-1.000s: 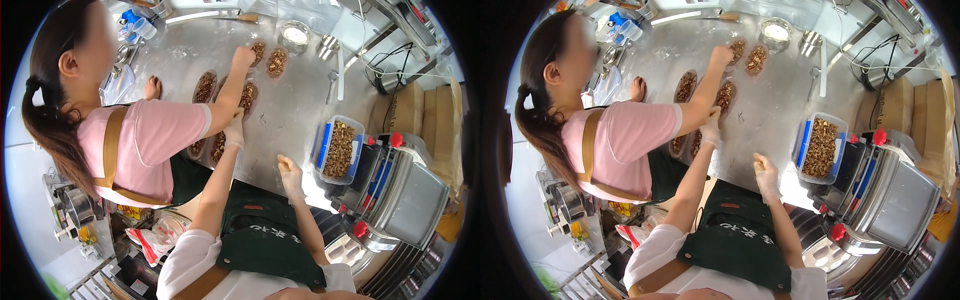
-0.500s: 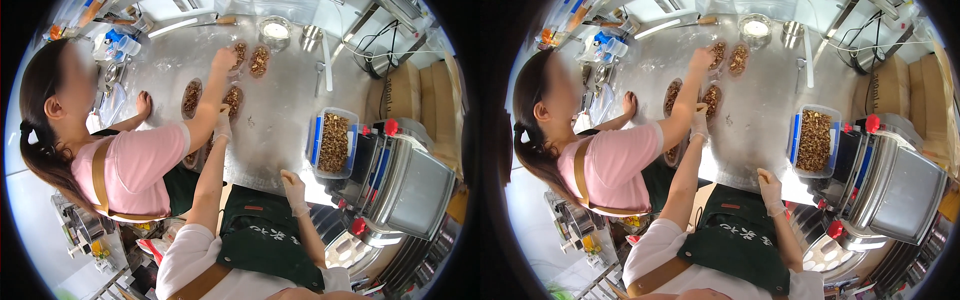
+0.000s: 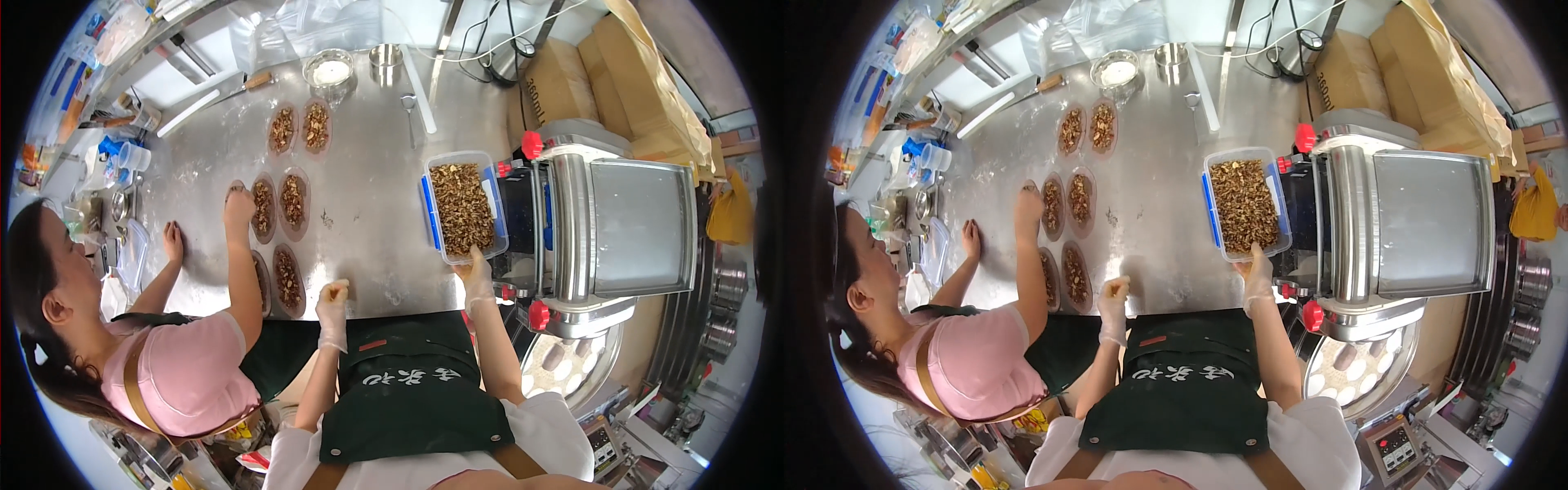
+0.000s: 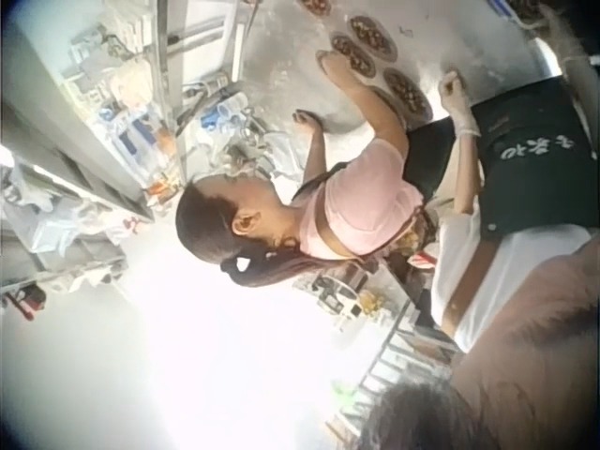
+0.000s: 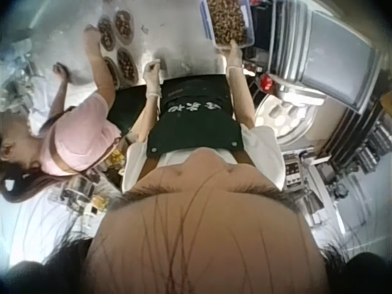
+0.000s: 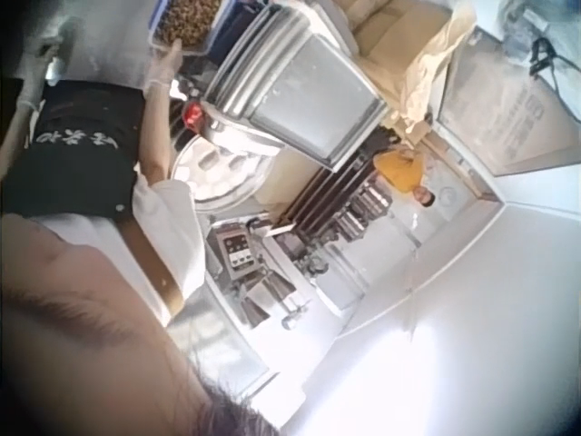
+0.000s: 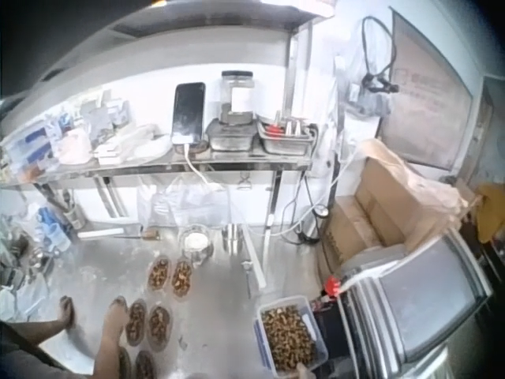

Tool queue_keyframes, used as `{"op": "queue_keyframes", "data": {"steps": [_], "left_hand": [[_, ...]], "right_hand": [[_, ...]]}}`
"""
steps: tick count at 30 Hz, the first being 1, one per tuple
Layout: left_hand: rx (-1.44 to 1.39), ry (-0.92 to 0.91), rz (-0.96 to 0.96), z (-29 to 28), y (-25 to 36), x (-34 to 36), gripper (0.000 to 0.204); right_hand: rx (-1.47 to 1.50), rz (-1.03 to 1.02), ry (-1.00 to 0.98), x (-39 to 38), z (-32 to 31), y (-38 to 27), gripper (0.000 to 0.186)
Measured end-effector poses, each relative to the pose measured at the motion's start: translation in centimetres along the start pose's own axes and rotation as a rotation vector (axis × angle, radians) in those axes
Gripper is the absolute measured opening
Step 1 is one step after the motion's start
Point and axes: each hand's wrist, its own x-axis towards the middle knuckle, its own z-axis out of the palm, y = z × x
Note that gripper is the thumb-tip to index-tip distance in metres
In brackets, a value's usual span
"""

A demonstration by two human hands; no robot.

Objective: The person fills pieces of dough with nuts, rolls them into cylinders, and places them onto a steaming tray. The person then picks up a plastic container filled with nuts and places it on a shelf.

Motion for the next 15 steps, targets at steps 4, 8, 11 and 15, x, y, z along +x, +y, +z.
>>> {"op": "queue_keyframes", "data": {"steps": [4,8,11,15], "left_hand": [[-0.041,-0.077,-0.059,0.8,0.0,-1.2,0.009],[-0.040,-0.078,-0.049,-0.5,0.8,-3.4,0.008],[-0.042,-0.075,-0.049,-0.1,2.1,-3.3,0.007],[-0.081,-0.144,-0.004,1.2,3.2,-3.0,0.007]], "right_hand": [[0.011,0.063,0.098,3.0,-1.9,0.8,0.031],[-0.265,-0.035,0.006,-4.0,-1.2,0.6,0.040],[-0.233,-0.050,-0.019,-6.6,-2.7,1.0,0.035],[-0.261,-0.033,-0.099,-6.6,-1.4,1.6,0.025]]}}
